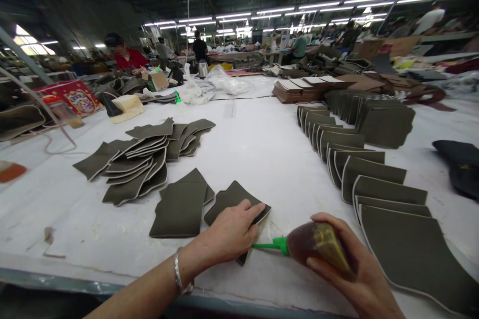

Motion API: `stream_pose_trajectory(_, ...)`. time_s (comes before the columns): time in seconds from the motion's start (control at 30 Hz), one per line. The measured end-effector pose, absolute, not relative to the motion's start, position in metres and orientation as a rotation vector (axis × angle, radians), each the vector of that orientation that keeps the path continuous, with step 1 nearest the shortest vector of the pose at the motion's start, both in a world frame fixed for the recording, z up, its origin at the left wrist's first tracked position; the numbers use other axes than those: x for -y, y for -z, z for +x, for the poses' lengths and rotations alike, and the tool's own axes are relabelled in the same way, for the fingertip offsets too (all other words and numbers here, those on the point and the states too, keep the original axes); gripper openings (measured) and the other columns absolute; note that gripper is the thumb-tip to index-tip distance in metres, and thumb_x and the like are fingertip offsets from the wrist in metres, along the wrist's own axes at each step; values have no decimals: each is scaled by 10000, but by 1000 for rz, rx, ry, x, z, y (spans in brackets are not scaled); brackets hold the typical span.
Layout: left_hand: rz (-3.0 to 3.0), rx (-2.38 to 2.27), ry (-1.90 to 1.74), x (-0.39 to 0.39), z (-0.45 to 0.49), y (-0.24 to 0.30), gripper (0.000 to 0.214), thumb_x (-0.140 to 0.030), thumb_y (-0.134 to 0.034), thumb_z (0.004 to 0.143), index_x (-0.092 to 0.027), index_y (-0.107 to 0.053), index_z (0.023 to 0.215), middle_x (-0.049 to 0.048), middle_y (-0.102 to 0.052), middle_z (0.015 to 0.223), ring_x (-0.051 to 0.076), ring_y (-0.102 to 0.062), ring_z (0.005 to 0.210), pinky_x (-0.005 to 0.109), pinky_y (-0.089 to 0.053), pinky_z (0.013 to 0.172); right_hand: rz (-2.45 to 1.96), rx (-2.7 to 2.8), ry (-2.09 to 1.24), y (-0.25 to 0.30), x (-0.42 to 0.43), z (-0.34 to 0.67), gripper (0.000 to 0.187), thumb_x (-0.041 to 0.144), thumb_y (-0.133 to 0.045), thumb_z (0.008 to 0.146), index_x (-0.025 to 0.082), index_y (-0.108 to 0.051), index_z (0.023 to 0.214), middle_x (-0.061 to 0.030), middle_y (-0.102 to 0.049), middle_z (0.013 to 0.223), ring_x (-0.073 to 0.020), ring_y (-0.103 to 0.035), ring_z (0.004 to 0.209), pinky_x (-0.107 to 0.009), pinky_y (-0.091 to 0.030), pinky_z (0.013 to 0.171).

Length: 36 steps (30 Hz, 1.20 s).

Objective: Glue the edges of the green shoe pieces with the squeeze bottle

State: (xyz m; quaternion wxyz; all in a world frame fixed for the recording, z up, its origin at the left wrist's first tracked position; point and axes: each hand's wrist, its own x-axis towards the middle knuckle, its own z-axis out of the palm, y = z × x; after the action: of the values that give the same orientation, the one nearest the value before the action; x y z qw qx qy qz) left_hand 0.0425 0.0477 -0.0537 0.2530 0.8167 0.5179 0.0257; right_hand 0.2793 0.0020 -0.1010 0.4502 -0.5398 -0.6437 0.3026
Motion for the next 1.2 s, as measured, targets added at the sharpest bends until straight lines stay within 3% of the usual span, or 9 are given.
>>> stream_pose_trajectory(0.13,2192,-1399,-71,-50,43,55,544,-217,-405,865,-270,-460,1403,59,-595,1132,242,-630,972,355,-479,896,-1379,1602,-531,97,-16,293,451,464,-694,812,267,-534,1185,-29,-578,1167,-250,-583,1040,-333,-448,948)
stream_pose_trajectory(0.3,2173,-1361,-124,-54,40,58,577,-210,-415,842,-265,-457,1414,57,-595,1153,243,-633,977,361,-482,908,-1224,1850,-524,103,-18,299,450,404,-693,836,296,-498,1228,-11,-611,1164,-216,-627,1023,-231,-522,824)
stream_pose_trajectory(0.5,2162,-1358,-116,-54,42,57,568,-205,-407,840,-263,-473,1401,59,-597,1140,248,-633,978,370,-484,905,-1371,1642,-472,107,-22,300,462,451,-700,816,265,-533,1204,-35,-594,1174,-247,-617,1014,-305,-504,894)
stream_pose_trajectory(0.67,2150,-1346,-120,-55,41,57,580,-205,-420,835,-259,-460,1412,57,-594,1133,238,-628,968,353,-481,903,-1209,1851,-524,109,-19,300,476,397,-696,836,287,-480,1245,-28,-612,1152,-224,-643,984,-232,-540,782)
stream_pose_trajectory(0.93,2153,-1344,-131,-57,40,58,579,-209,-419,825,-284,-469,1397,50,-595,1103,228,-626,897,350,-486,842,-1374,1649,-415,104,-28,304,471,452,-720,806,289,-527,1203,-10,-593,1145,-221,-604,999,-282,-473,906)
stream_pose_trajectory(1.03,2131,-1327,-175,-56,39,62,583,-205,-437,813,-277,-484,1389,44,-595,1067,210,-617,870,328,-477,826,-1359,1589,-550,103,-20,298,454,459,-717,795,285,-546,1177,-8,-600,1149,-225,-598,1009,-269,-470,890)
stream_pose_trajectory(1.2,1955,-1306,-304,-62,32,62,517,-201,-469,794,-239,-571,1299,3,-604,891,158,-577,741,265,-454,711,-1321,1180,-1066,106,-12,292,526,511,-714,768,254,-568,1203,-38,-665,1054,-256,-638,940,-293,-526,799)
